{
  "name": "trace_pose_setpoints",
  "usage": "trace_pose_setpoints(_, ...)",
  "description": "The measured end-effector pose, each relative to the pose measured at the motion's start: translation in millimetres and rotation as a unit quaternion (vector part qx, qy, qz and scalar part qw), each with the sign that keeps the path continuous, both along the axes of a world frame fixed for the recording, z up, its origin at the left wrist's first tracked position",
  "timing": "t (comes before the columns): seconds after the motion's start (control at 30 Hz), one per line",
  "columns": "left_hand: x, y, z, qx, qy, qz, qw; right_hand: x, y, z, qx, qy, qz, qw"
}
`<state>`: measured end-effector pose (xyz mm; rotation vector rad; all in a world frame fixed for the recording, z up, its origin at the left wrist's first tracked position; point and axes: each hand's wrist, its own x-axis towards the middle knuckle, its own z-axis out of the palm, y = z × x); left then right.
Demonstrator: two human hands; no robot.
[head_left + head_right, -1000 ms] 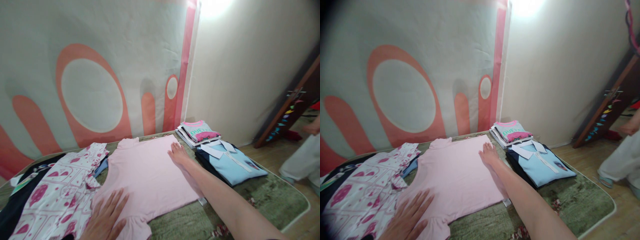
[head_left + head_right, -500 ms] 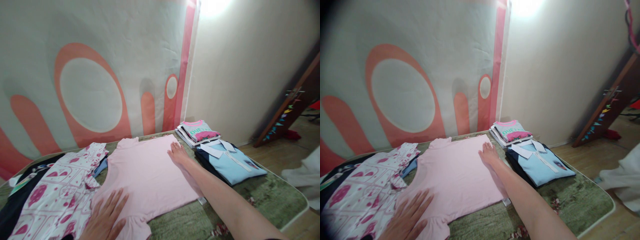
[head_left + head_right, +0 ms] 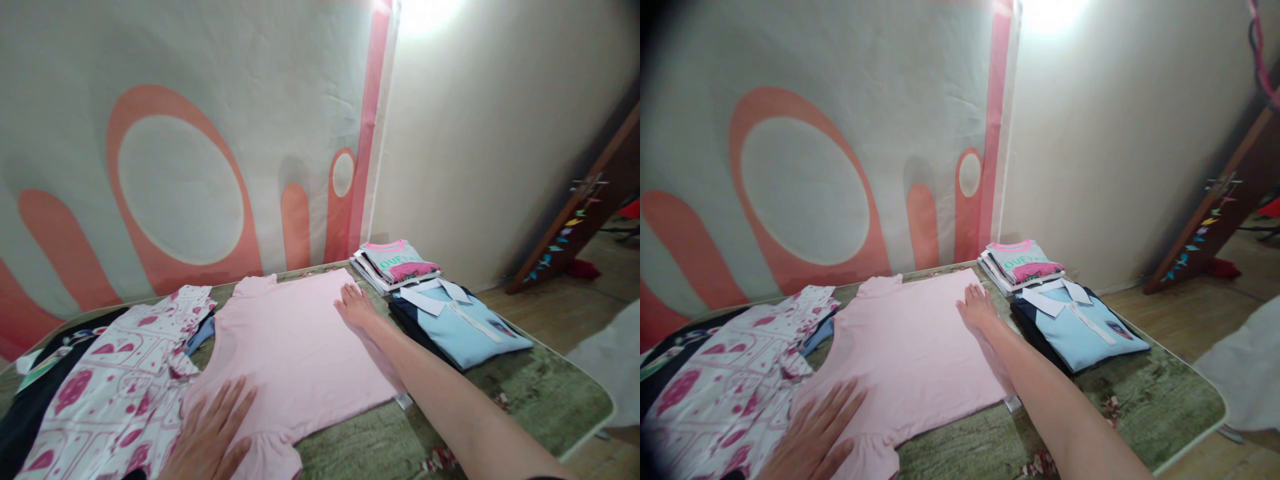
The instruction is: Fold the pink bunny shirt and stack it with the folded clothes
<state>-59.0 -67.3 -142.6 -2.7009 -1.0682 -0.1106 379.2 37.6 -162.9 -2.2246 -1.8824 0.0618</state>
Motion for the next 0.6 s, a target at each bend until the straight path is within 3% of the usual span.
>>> trace_pose_setpoints(0.6,1.1,-2.0,3.6,-0.019,0.006,0.013,1.0,-1.2,-1.7,4.2,-0.011,0.002,-0.002,1.0)
